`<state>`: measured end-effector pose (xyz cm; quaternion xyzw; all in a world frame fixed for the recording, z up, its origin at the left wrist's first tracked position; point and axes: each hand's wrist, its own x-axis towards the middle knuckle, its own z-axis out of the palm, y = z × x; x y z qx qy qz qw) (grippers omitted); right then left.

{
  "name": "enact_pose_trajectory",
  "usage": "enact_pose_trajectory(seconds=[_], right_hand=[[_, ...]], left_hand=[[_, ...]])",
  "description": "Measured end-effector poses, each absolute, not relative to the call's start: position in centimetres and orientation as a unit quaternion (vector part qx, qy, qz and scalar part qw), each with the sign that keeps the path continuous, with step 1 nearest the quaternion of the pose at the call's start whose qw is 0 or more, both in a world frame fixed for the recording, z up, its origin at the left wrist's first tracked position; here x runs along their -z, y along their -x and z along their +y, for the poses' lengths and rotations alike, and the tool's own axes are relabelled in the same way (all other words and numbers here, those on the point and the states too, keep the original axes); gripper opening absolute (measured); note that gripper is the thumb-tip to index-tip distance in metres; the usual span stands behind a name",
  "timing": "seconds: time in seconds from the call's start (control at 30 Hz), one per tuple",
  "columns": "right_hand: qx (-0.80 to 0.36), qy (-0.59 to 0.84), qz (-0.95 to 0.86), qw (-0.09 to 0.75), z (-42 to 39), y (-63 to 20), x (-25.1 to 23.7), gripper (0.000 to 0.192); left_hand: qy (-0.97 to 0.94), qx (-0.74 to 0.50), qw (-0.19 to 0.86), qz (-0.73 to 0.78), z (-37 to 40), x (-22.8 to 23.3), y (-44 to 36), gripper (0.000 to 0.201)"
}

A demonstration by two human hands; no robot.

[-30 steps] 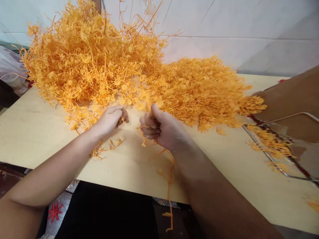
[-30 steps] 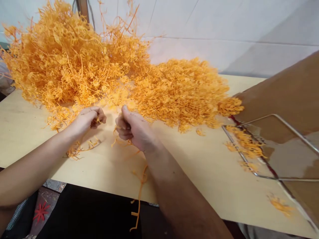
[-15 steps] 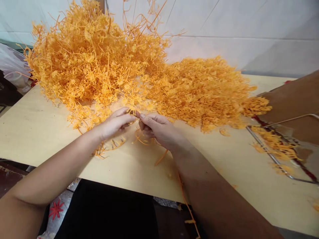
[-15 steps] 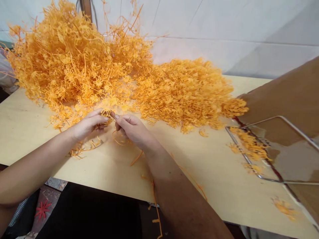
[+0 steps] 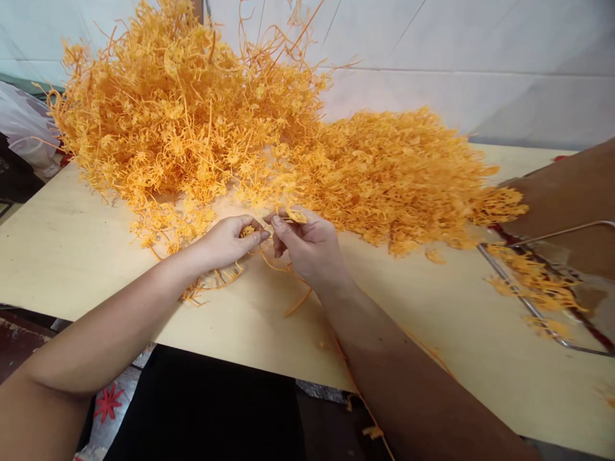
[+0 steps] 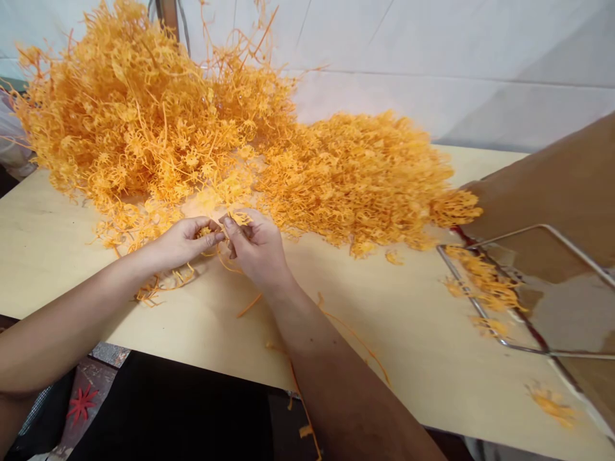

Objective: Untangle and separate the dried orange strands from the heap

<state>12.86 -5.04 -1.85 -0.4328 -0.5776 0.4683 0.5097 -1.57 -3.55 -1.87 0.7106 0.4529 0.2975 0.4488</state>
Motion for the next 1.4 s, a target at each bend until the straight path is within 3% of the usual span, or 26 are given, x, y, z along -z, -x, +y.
enact_pose_trajectory(seconds=[0.17, 0.33, 0.47, 0.63, 0.8, 0.87, 1.0, 1.2, 1.4], right_hand=[[-0.606, 0.368, -0.487, 0.511, -5.3, -12.5, 1.0, 0.026], [-0.678, 0.365, -0.468, 0.435, -5.0, -13.9, 0.2, 0.028], [-0.638, 0.386, -0.537, 0.393, -4.6, -14.3, 0.6, 0.032], [-0.589, 0.438, -0.548, 0.402, -4.4, -13.9, 1.3, 0.018], [-0.547, 0.463, -0.582, 0.385, -4.3, -14.0, 1.4, 0.014], [-0.525, 0.472, -0.592, 0.388, -4.4, -13.9, 1.5, 0.013], [-0.472, 0.504, -0.614, 0.382, -4.5, -13.6, 1.5, 0.011], [-0.502, 0.458, -0.591, 0.435, -4.7, -13.0, 1.8, 0.02], [-0.56, 0.407, -0.543, 0.474, -4.4, -13.1, 2.0, 0.024]], left_hand=[[-0.702, -0.27, 0.538, 0.379, -4.1, 0.7, 1.4, 0.016], [-0.766, -0.158, 0.525, 0.335, -4.9, -0.3, 1.6, 0.019], [-0.704, -0.213, 0.559, 0.382, -4.7, -0.1, 1.5, 0.016], [-0.554, -0.308, 0.597, 0.492, -3.5, 0.4, 1.7, 0.006], [-0.509, -0.378, 0.64, 0.435, -3.5, -0.4, 2.1, 0.005], [-0.509, -0.385, 0.655, 0.406, -3.7, -0.6, 2.1, 0.015], [-0.549, -0.388, 0.62, 0.404, -3.7, 0.2, 2.0, 0.033], [-0.68, -0.339, 0.498, 0.419, -3.6, 1.9, 1.6, 0.022], [-0.741, -0.251, 0.479, 0.397, -4.4, 1.1, 1.7, 0.02]])
